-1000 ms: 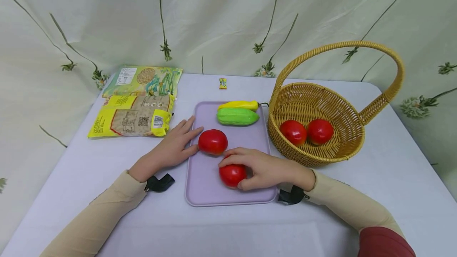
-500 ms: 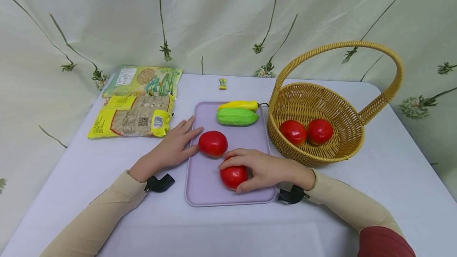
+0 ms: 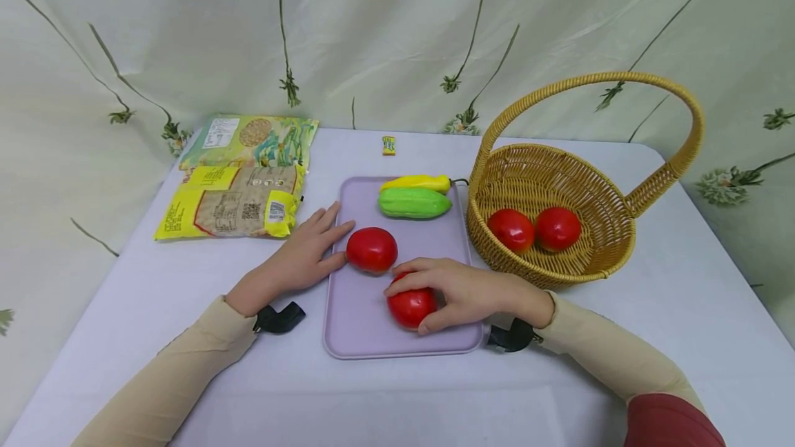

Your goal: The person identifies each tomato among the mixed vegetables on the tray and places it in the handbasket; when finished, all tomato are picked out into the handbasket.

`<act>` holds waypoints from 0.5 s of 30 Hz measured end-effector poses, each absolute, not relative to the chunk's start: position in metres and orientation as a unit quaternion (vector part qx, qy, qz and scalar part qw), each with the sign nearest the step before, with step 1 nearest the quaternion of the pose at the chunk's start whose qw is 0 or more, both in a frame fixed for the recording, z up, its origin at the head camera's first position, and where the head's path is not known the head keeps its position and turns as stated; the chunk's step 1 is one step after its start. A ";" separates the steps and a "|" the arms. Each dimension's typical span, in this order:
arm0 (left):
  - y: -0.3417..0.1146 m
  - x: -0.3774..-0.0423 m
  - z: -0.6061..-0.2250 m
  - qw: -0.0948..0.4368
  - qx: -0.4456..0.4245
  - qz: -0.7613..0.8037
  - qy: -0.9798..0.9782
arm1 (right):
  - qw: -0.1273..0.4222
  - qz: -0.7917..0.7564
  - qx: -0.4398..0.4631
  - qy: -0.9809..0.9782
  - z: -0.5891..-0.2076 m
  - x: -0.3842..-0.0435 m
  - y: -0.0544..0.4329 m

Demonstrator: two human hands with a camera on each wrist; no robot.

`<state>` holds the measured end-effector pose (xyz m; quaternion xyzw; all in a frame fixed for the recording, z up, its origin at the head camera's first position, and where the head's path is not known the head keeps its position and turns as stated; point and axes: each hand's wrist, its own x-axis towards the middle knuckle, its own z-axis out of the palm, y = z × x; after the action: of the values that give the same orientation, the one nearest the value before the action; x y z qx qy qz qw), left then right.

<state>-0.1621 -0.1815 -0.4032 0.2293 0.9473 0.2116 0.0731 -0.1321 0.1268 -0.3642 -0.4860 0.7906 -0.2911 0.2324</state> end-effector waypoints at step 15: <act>-0.181 -0.162 -0.402 0.074 0.228 0.216 0.946 | 0.232 -0.285 -0.489 0.791 -0.362 -0.133 0.129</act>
<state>-0.1622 -0.1808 -0.4017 0.2279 0.9465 0.2162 0.0742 -0.1332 0.1291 -0.3620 -0.4893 0.7909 -0.2847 0.2322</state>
